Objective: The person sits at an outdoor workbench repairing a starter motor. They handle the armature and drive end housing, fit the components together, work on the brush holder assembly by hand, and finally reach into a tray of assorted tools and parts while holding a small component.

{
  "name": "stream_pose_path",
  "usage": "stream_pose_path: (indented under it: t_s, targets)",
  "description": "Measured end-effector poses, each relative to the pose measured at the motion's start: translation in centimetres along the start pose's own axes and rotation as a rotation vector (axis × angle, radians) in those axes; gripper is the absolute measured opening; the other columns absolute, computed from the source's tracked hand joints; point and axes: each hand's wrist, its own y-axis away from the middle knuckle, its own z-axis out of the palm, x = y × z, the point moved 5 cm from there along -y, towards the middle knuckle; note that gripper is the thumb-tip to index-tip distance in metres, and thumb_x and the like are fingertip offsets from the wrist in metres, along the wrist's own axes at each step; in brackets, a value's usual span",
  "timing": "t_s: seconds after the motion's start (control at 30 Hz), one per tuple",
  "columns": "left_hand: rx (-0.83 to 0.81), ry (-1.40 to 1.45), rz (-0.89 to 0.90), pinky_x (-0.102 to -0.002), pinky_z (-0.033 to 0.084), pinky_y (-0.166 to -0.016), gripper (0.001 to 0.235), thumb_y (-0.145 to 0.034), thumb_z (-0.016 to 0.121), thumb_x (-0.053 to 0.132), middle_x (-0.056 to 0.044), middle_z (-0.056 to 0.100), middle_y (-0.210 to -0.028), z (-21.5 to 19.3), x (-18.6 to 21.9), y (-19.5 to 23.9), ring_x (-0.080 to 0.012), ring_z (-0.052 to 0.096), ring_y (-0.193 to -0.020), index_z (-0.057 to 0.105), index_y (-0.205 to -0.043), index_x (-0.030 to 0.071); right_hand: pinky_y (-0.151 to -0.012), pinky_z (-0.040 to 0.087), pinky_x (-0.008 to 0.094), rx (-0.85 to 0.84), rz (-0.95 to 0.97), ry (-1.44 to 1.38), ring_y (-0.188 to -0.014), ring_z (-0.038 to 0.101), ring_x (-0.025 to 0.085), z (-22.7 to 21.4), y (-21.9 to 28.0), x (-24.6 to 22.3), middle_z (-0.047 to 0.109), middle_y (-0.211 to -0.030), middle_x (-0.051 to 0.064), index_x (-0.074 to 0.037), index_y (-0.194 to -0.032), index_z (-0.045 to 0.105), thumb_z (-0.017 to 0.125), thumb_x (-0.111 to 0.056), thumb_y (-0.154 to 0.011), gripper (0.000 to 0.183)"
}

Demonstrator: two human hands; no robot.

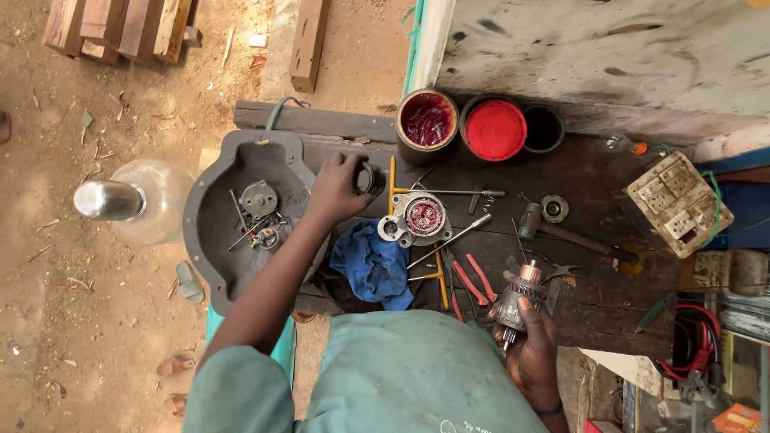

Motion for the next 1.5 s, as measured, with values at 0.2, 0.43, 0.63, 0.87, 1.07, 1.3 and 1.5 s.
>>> stream_pose_path:
  t_s: [0.2, 0.43, 0.63, 0.87, 1.07, 1.3, 1.5]
  targets:
    - [0.218, 0.630, -0.157, -0.042, 0.054, -0.092, 0.065, -0.075, 0.081, 0.036, -0.016, 0.070, -0.111, -7.2, 2.6, 5.3, -0.0308, 0.067, -0.104, 0.061, -0.128, 0.004, -0.050, 0.046, 0.023, -0.102, 0.041, 0.199, -0.075, 0.065, 0.012, 0.6, -0.4, 1.4, 0.071, -0.097, 0.012, 0.007, -0.148, 0.051, 0.061, -0.029, -0.098, 0.062]
    - [0.403, 2.026, -0.376, -0.038, 0.057, -0.103, 0.069, -0.100, 0.046, 0.058, -0.016, 0.071, -0.118, -2.3, 5.4, 13.4, -0.0269, 0.068, -0.112, 0.060, -0.124, -0.005, -0.057, 0.047, 0.026, -0.335, -0.026, 0.420, -0.074, 0.063, 0.014, 2.4, 0.2, 0.7, 0.070, -0.096, 0.013, 0.004, -0.146, 0.049, 0.066, -0.028, -0.093, 0.065]
    - [0.211, 2.212, -0.424, -0.036, 0.058, -0.096, 0.074, -0.105, 0.040, 0.062, -0.015, 0.070, -0.115, -4.3, 9.9, 17.5, -0.0228, 0.069, -0.106, 0.064, -0.126, -0.005, -0.080, 0.058, 0.034, -0.496, -0.012, 0.291, -0.090, 0.068, 0.024, 6.4, 3.6, -1.8, 0.066, -0.107, 0.019, 0.005, -0.140, 0.048, 0.065, -0.032, -0.086, 0.068]
    - [-0.044, 2.232, -0.435, -0.037, 0.059, -0.093, 0.080, -0.100, 0.044, 0.067, -0.014, 0.069, -0.113, -5.0, 12.5, 20.4, -0.0215, 0.069, -0.102, 0.062, -0.130, -0.005, -0.086, 0.058, 0.046, -0.635, -0.143, -0.004, -0.103, 0.067, 0.035, 7.6, 6.8, -4.5, 0.064, -0.113, 0.032, 0.006, -0.143, 0.046, 0.079, -0.031, -0.094, 0.070]
    - [-0.288, 2.332, -0.253, -0.036, 0.059, -0.086, 0.087, -0.096, 0.051, 0.070, -0.018, 0.068, -0.106, -4.7, 14.1, 21.4, -0.0251, 0.071, -0.096, 0.058, -0.130, -0.009, -0.100, 0.057, 0.054, -0.625, -0.096, -0.161, -0.113, 0.065, 0.039, 7.4, 8.1, -2.8, 0.058, -0.131, 0.033, 0.003, -0.145, 0.041, 0.082, -0.027, -0.098, 0.069]
    - [-0.384, 2.401, -0.201, -0.035, 0.058, -0.089, 0.090, -0.095, 0.052, 0.070, -0.023, 0.061, -0.113, -4.8, 14.3, 22.0, -0.0277, 0.068, -0.101, 0.057, -0.126, -0.014, -0.099, 0.057, 0.050, -0.569, -0.100, 0.181, -0.114, 0.067, 0.037, 8.8, 8.8, -1.8, 0.060, -0.128, 0.033, 0.005, -0.142, 0.043, 0.083, -0.030, -0.090, 0.074]
    - [-0.358, 2.295, -0.057, -0.034, 0.058, -0.090, 0.095, -0.087, 0.064, 0.070, -0.017, 0.062, -0.112, -7.3, 14.4, 20.7, -0.0228, 0.067, -0.100, 0.057, -0.130, -0.014, -0.086, 0.062, 0.044, -0.513, -0.184, 0.267, -0.101, 0.071, 0.031, 9.7, 8.4, -2.7, 0.066, -0.121, 0.030, 0.011, -0.149, 0.042, 0.081, -0.046, -0.090, 0.091]
